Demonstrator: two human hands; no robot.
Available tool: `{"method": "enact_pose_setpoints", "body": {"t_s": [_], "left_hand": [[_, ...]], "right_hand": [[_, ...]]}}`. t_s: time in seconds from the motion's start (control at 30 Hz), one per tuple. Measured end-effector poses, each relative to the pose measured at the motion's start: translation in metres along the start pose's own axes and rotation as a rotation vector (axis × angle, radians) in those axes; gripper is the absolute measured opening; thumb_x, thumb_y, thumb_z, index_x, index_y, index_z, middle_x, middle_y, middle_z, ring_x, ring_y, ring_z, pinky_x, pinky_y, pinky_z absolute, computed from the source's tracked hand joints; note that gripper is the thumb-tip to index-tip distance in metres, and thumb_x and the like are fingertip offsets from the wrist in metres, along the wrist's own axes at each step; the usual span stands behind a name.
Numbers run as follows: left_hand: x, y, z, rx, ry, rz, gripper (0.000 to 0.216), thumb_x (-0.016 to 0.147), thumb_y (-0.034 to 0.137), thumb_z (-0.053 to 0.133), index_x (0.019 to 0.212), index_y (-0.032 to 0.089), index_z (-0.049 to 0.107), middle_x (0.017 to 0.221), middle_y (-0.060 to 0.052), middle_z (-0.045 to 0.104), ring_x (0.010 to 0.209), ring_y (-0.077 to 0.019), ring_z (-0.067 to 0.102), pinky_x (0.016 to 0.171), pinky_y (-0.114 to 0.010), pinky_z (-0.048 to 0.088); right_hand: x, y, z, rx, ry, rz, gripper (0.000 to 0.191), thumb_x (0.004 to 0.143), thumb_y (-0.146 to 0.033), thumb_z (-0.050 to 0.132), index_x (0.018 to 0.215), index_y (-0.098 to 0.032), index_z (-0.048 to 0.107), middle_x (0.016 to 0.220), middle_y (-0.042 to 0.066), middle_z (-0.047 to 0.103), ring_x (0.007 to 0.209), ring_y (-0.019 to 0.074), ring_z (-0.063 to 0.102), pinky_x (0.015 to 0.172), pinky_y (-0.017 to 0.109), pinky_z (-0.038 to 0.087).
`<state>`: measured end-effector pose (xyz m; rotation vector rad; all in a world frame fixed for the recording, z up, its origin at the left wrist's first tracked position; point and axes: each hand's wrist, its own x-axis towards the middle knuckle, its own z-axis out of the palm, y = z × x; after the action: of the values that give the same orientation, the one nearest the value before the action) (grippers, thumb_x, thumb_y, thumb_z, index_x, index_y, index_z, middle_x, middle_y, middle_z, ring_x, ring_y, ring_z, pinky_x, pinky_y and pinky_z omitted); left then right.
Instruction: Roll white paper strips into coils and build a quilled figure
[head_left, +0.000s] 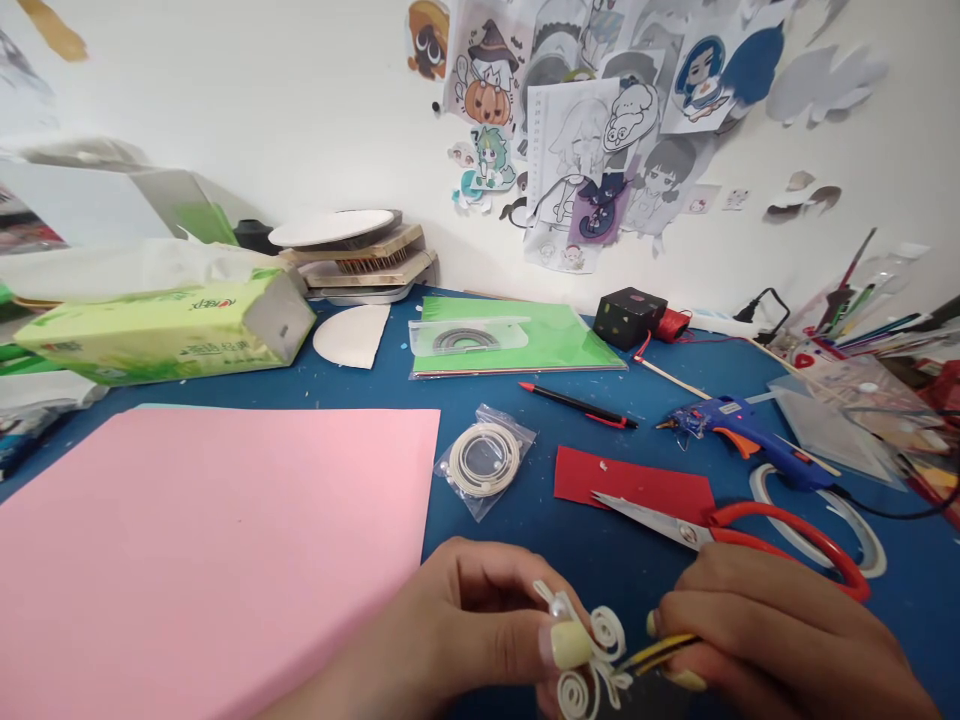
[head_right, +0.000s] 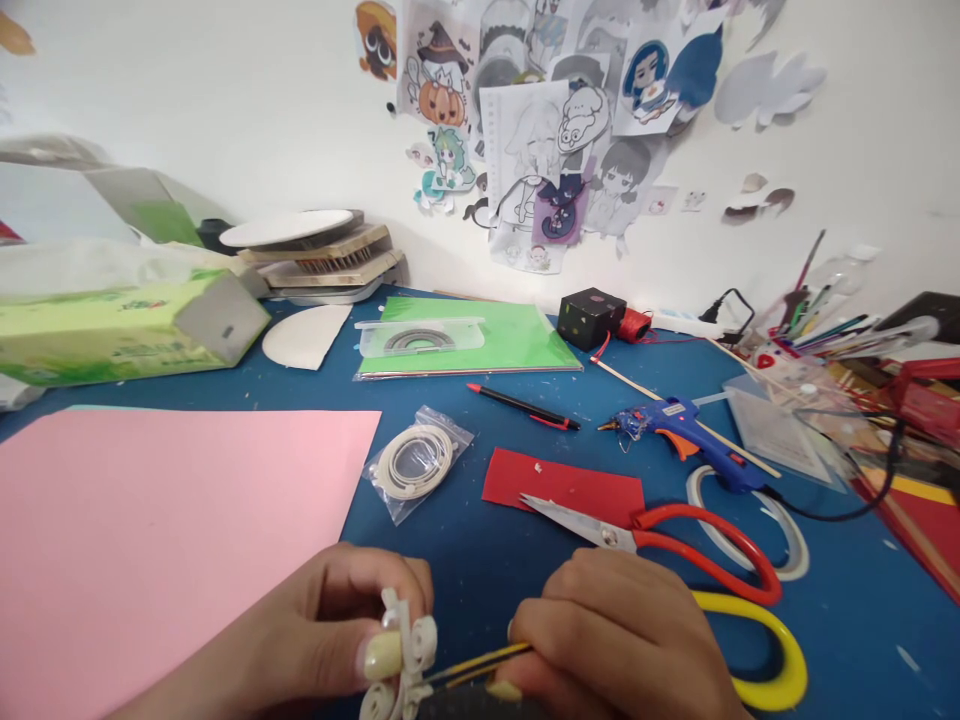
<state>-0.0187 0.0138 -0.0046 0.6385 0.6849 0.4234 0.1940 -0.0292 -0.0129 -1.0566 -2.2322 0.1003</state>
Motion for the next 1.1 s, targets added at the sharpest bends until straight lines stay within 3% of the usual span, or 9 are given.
{"method": "enact_pose_setpoints", "body": {"t_s": [0.4,0.6,1.0,1.1], "left_hand": [[0.002,-0.003,-0.003,0.091,-0.024,-0.035,0.007,0.061,0.017,0.073,0.064,0.012,0.069,0.059,0.0,0.061,0.054,-0.0082,0.051,0.054,-0.018,0.038],[0.002,-0.005,-0.006,0.141,-0.034,-0.071,0.009,0.06,0.018,0.074,0.064,0.012,0.069,0.061,0.0,0.059,0.055,-0.0083,0.05,0.054,-0.019,0.037],[0.004,-0.006,-0.007,0.054,-0.104,0.002,0.005,0.061,0.01,0.073,0.064,0.012,0.07,0.061,0.002,0.064,0.054,-0.006,0.056,0.053,-0.015,0.042],[0.005,-0.007,-0.007,0.036,-0.067,0.026,0.005,0.061,0.012,0.074,0.064,0.012,0.069,0.059,0.002,0.063,0.054,-0.0062,0.056,0.052,-0.015,0.043]], "right_hand": [[0.009,0.004,0.007,0.35,-0.109,0.068,0.032,0.088,-0.036,0.042,0.065,-0.018,0.054,0.053,-0.003,0.052,0.049,0.0063,0.046,0.045,0.017,0.033],[0.01,0.009,0.006,0.437,-0.272,0.073,0.032,0.087,-0.039,0.041,0.068,-0.017,0.055,0.057,-0.003,0.053,0.054,0.0057,0.048,0.05,0.016,0.034],[0.01,0.012,0.006,0.464,-0.22,0.068,0.031,0.087,-0.04,0.041,0.069,-0.018,0.055,0.057,-0.002,0.054,0.054,0.0057,0.047,0.05,0.015,0.034],[0.01,0.011,0.007,0.432,-0.209,0.089,0.033,0.088,-0.041,0.04,0.069,-0.018,0.054,0.058,-0.002,0.053,0.054,0.0064,0.047,0.05,0.016,0.035]]}}
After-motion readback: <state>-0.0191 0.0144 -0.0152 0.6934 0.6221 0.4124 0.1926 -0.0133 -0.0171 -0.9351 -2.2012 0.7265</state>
